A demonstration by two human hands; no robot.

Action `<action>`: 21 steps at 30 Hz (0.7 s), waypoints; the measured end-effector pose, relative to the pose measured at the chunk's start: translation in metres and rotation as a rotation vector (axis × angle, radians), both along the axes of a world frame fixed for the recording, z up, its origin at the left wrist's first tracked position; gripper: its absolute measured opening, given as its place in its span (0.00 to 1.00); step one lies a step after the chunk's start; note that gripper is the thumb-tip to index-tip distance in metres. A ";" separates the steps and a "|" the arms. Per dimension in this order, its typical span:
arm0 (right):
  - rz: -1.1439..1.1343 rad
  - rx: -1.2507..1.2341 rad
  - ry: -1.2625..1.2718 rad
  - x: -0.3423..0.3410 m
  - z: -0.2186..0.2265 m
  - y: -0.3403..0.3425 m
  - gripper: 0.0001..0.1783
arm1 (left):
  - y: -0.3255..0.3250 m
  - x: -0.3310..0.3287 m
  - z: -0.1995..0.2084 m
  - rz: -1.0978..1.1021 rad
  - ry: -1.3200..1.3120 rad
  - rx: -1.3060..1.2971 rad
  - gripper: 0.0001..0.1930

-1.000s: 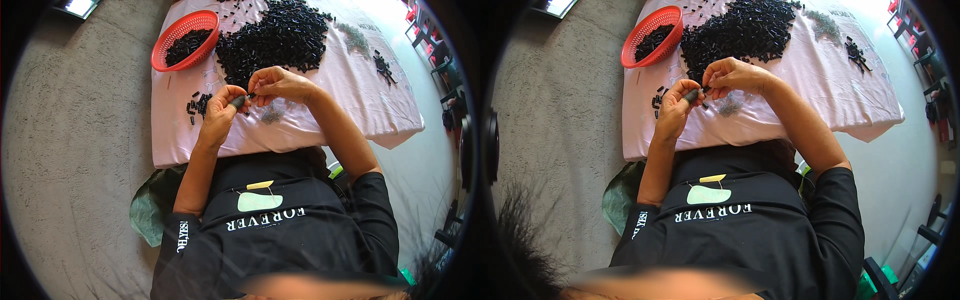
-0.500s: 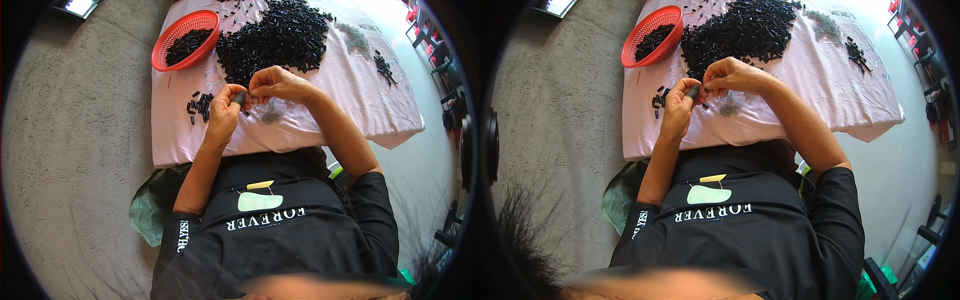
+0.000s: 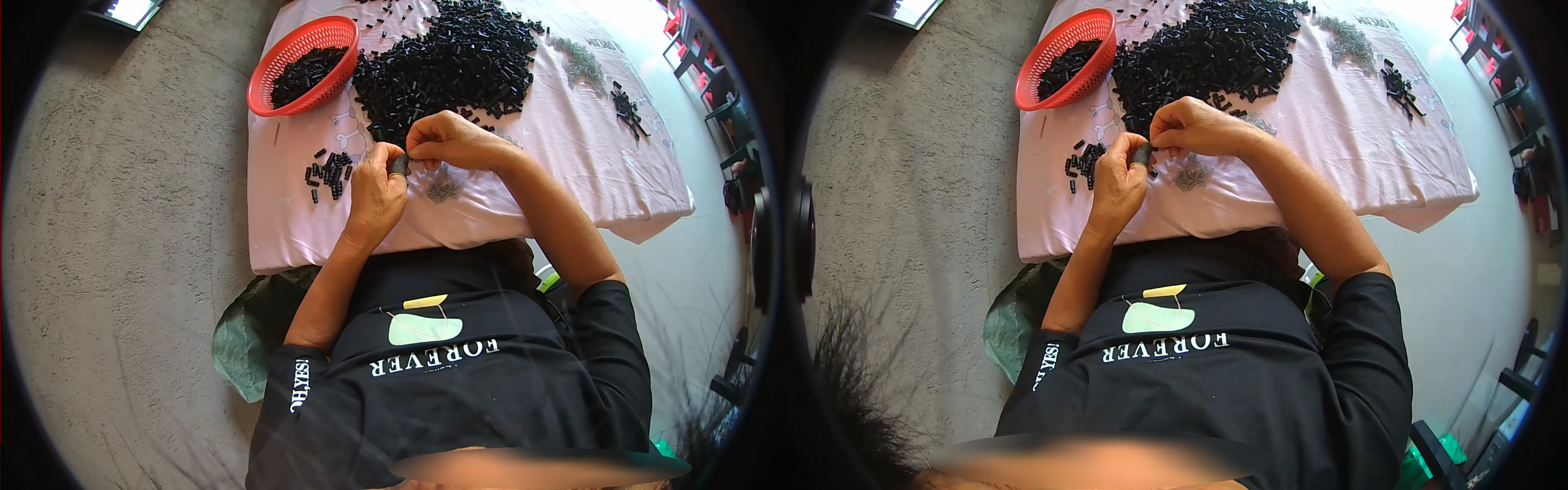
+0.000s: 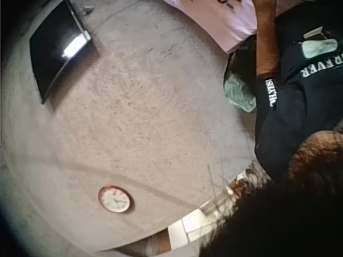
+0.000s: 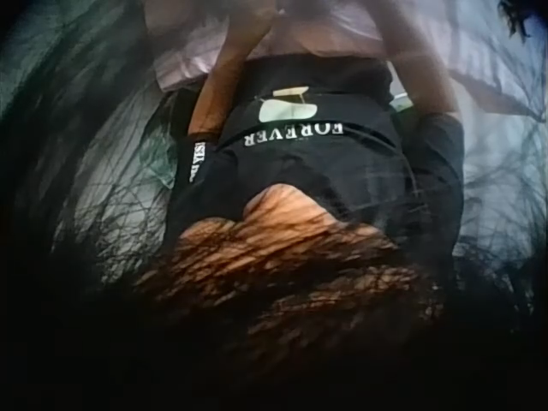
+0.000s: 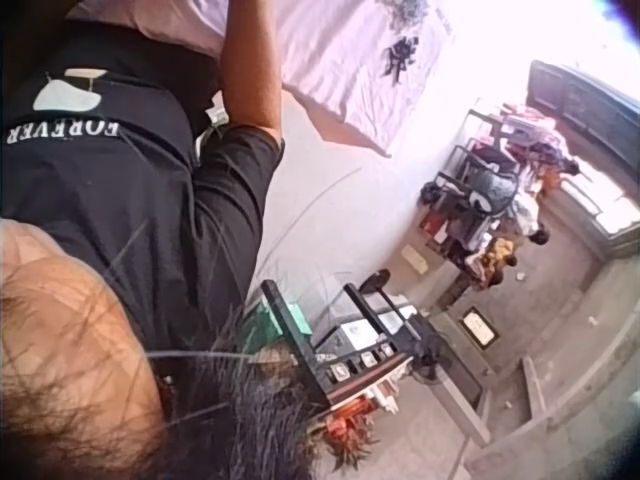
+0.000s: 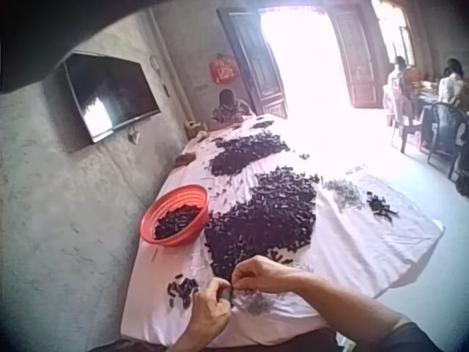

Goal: Assembling small black plastic components by hand.

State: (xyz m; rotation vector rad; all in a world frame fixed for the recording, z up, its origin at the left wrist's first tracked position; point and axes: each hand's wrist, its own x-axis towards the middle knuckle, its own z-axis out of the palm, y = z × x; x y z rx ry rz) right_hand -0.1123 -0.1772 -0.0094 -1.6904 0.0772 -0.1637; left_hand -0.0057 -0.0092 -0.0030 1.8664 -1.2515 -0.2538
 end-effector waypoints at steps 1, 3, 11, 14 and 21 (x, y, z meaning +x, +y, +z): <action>-0.006 -0.014 0.007 0.000 0.002 0.001 0.04 | 0.000 0.000 0.000 0.002 -0.009 0.006 0.07; -0.013 -0.029 0.015 -0.001 0.004 0.002 0.04 | 0.001 0.001 0.001 -0.011 -0.013 0.009 0.07; -0.037 -0.017 -0.014 -0.001 -0.001 0.002 0.07 | 0.001 -0.004 0.007 -0.038 0.004 0.013 0.08; -0.037 -0.034 -0.019 0.000 -0.002 0.002 0.07 | 0.001 0.002 -0.003 -0.046 -0.026 0.033 0.08; -0.025 -0.105 0.028 -0.003 0.006 0.003 0.05 | 0.003 0.004 -0.001 -0.088 0.186 0.110 0.09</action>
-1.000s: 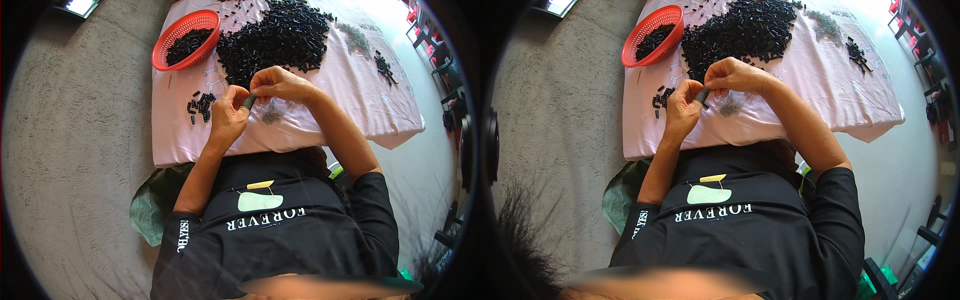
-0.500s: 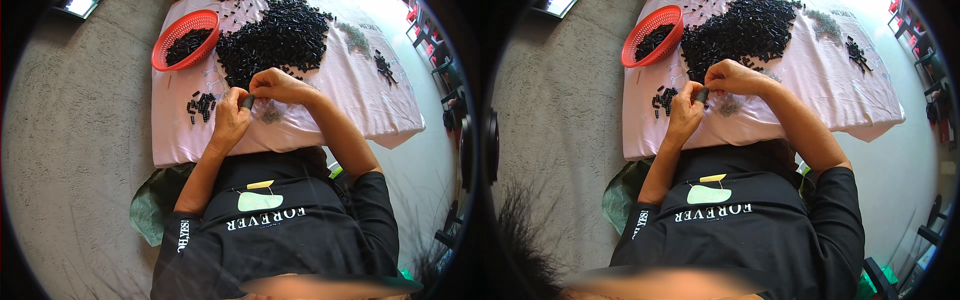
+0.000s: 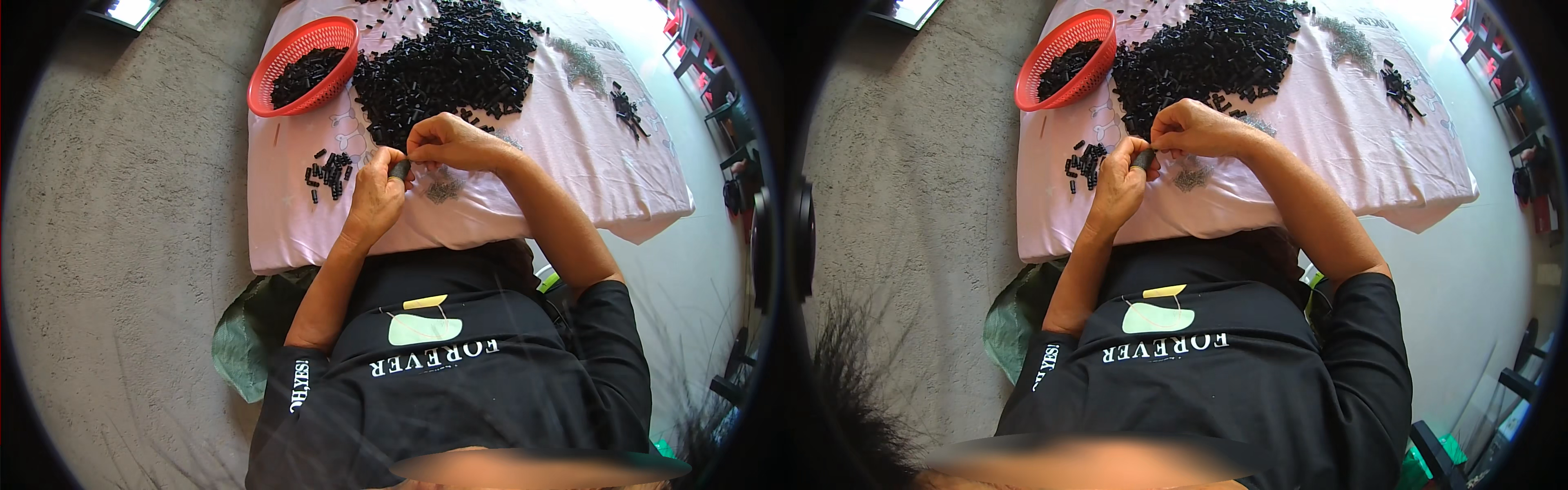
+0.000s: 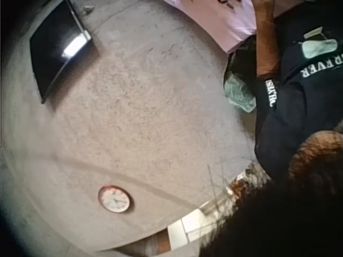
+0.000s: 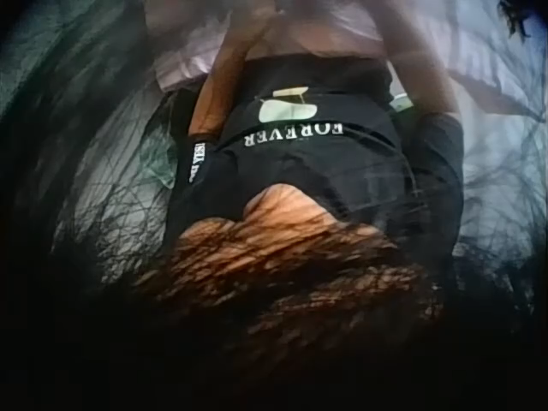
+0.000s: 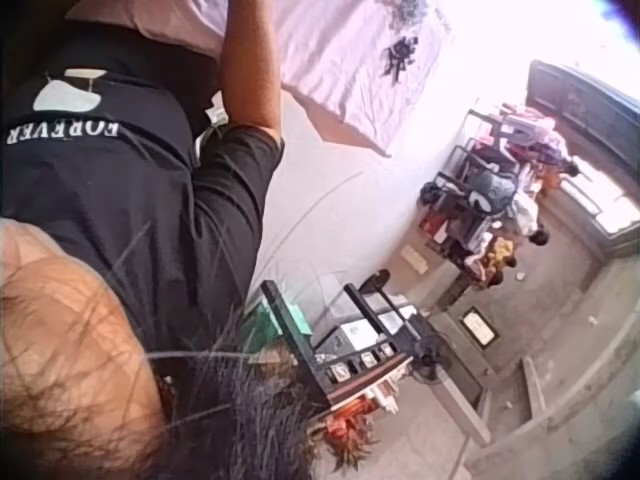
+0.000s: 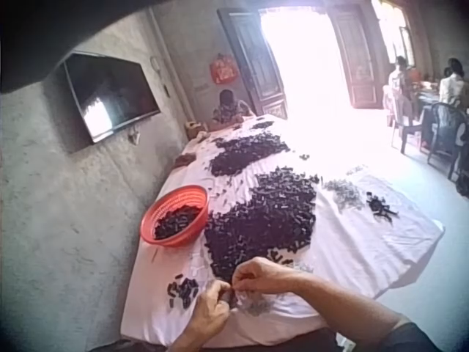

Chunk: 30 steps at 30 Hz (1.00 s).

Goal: Assembling small black plastic components by hand.

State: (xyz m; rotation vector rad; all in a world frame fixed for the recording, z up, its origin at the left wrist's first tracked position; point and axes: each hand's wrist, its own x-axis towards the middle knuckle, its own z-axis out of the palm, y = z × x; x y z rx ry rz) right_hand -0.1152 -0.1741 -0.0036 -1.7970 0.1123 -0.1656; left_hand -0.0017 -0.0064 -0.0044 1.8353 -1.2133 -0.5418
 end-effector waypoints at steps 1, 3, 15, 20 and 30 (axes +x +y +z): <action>0.003 0.000 0.000 0.000 0.000 0.000 0.05 | 0.000 -0.001 0.002 -0.021 0.096 0.002 0.10; 0.008 -0.001 -0.001 0.000 -0.001 0.000 0.05 | 0.000 -0.003 0.006 -0.012 0.146 0.020 0.09; 0.050 -0.025 0.000 0.001 -0.004 -0.002 0.04 | 0.001 0.001 -0.001 0.005 0.002 0.007 0.08; 0.036 -0.024 -0.011 0.002 -0.005 -0.002 0.04 | 0.002 -0.001 0.000 0.015 -0.018 -0.017 0.08; 0.018 -0.002 0.028 0.001 -0.005 -0.004 0.04 | -0.001 -0.010 0.006 0.071 -0.222 -0.164 0.08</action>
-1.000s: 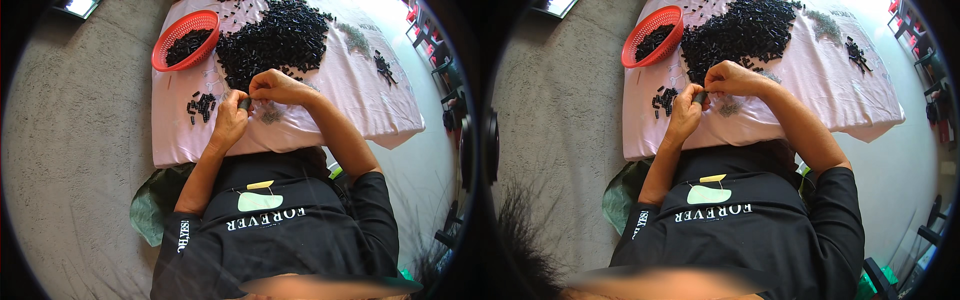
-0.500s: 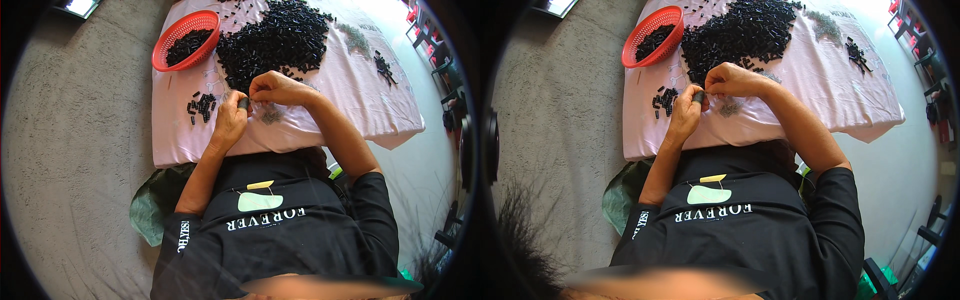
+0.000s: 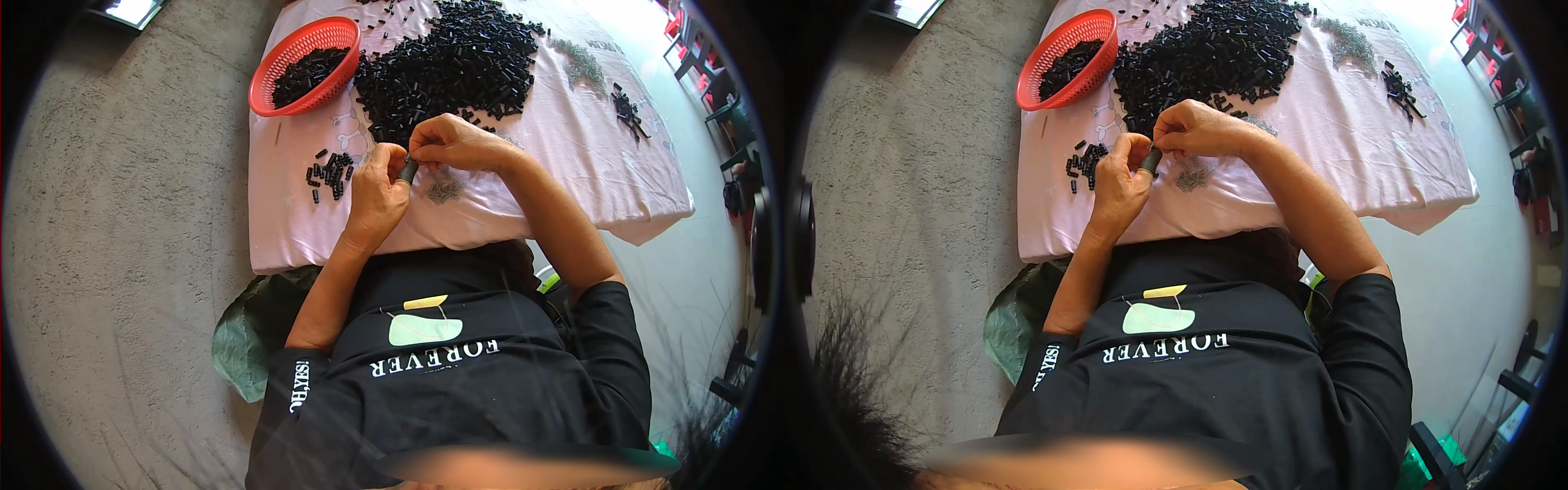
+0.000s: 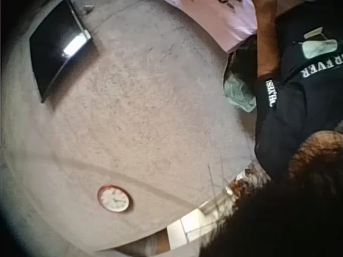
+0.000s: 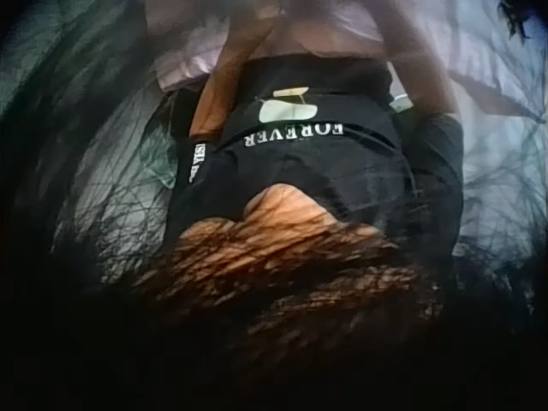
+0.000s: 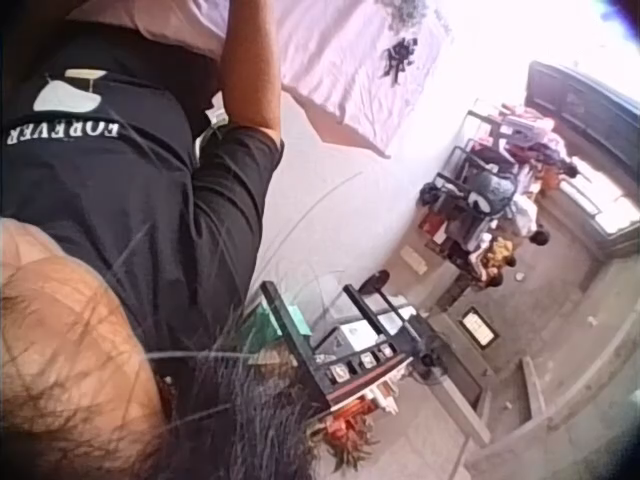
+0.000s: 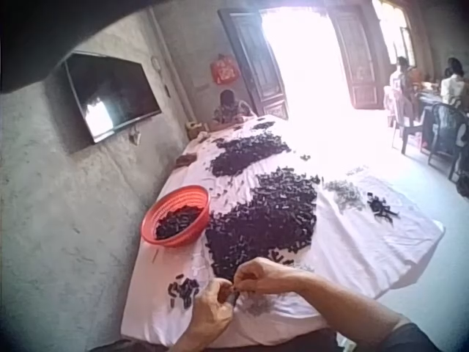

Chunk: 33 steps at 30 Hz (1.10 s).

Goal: Assembling small black plastic components by hand.

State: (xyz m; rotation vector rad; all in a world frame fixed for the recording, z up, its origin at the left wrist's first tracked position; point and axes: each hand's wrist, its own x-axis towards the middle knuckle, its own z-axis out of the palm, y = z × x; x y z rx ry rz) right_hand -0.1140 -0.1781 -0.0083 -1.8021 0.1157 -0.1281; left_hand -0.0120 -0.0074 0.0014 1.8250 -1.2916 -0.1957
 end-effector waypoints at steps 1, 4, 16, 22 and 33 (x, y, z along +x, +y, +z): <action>-0.001 0.002 -0.008 0.000 0.000 0.000 0.04 | 0.000 0.000 0.001 -0.007 -0.059 0.006 0.09; 0.008 0.006 -0.013 0.000 0.000 0.001 0.04 | 0.001 0.003 -0.002 -0.012 -0.145 -0.013 0.08; -0.021 -0.139 -0.016 -0.005 0.008 0.005 0.04 | 0.003 0.009 0.000 0.061 0.013 0.126 0.08; 0.000 -0.228 -0.027 -0.005 0.006 0.006 0.07 | 0.006 0.018 -0.006 0.065 0.064 0.034 0.09; -0.054 0.089 -0.041 -0.002 0.002 -0.003 0.07 | 0.008 0.020 -0.005 0.023 0.156 0.027 0.09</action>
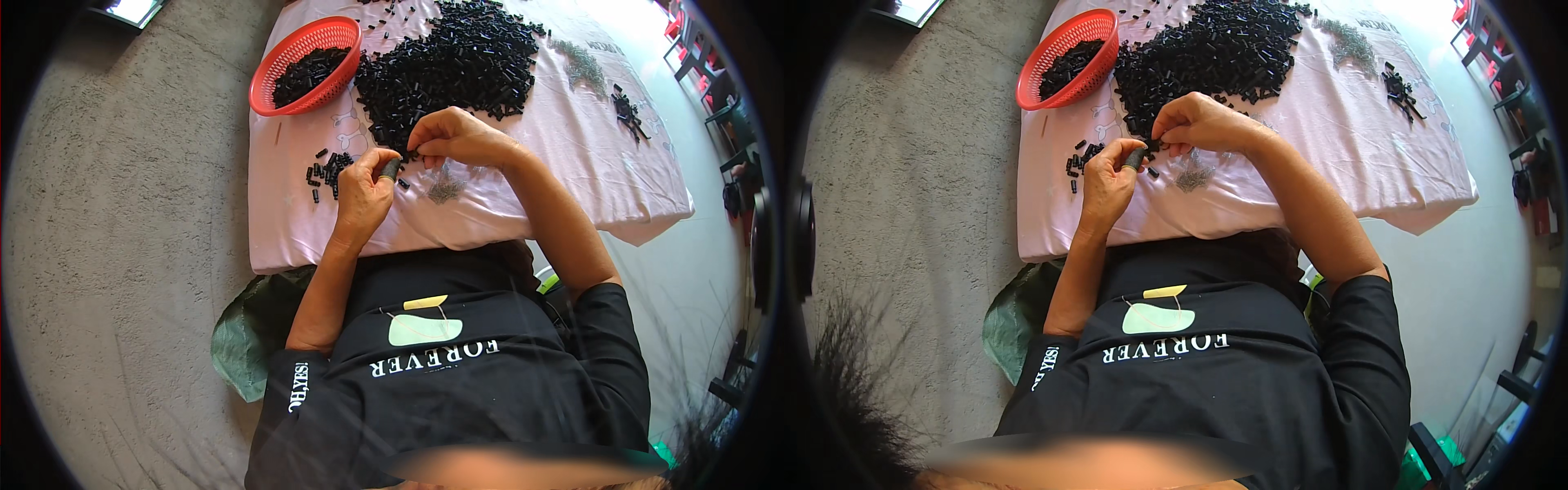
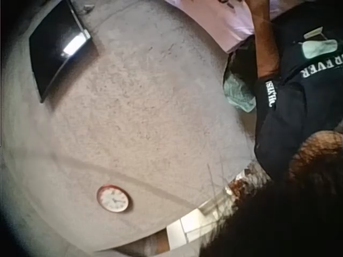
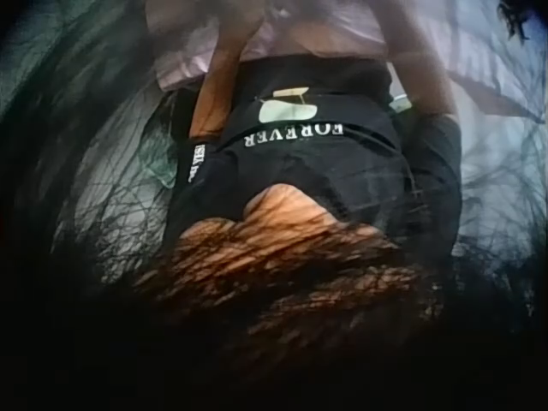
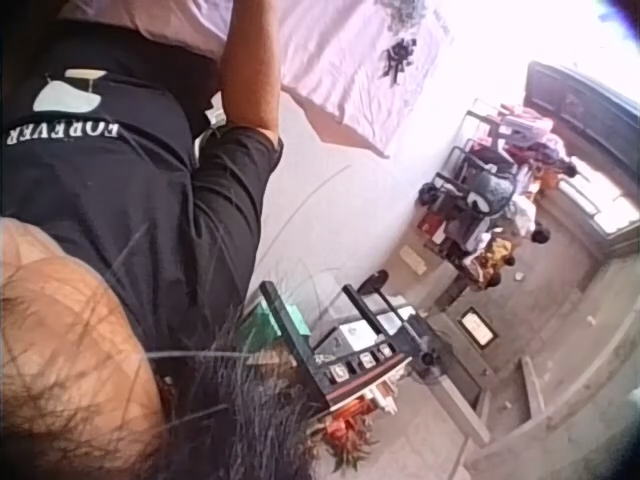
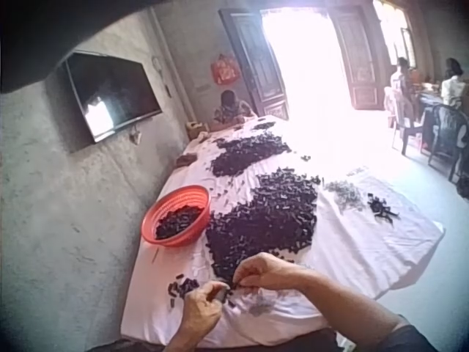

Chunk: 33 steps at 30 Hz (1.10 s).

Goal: Assembling small black plastic components by hand.

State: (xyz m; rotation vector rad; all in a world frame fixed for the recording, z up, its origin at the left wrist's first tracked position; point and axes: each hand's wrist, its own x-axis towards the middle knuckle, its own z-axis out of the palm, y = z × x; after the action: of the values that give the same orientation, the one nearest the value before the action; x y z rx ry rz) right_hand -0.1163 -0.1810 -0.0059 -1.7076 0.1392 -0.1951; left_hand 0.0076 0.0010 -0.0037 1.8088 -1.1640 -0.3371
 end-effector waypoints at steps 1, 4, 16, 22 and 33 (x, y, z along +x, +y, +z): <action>0.029 0.058 -0.003 0.000 0.000 -0.001 0.07 | 0.000 -0.001 0.001 -0.013 0.013 -0.003 0.09; 0.069 0.126 -0.006 0.000 -0.001 -0.002 0.07 | 0.000 -0.006 0.006 -0.026 0.011 -0.017 0.09; 0.077 0.171 -0.005 0.001 0.000 0.001 0.05 | 0.002 -0.011 0.014 -0.058 -0.061 0.039 0.09; 0.103 0.185 0.015 0.000 0.001 0.002 0.06 | 0.000 -0.011 0.014 -0.059 -0.118 -0.006 0.08; -0.044 0.310 0.008 0.001 -0.001 -0.006 0.06 | 0.007 0.014 0.002 -0.089 -0.098 0.081 0.06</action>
State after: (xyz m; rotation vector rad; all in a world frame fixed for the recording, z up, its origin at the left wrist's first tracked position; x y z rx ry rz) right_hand -0.1156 -0.1868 -0.0074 -1.3974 0.2026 -0.1894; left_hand 0.0214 0.0078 -0.0020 1.8646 -1.3186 -0.3550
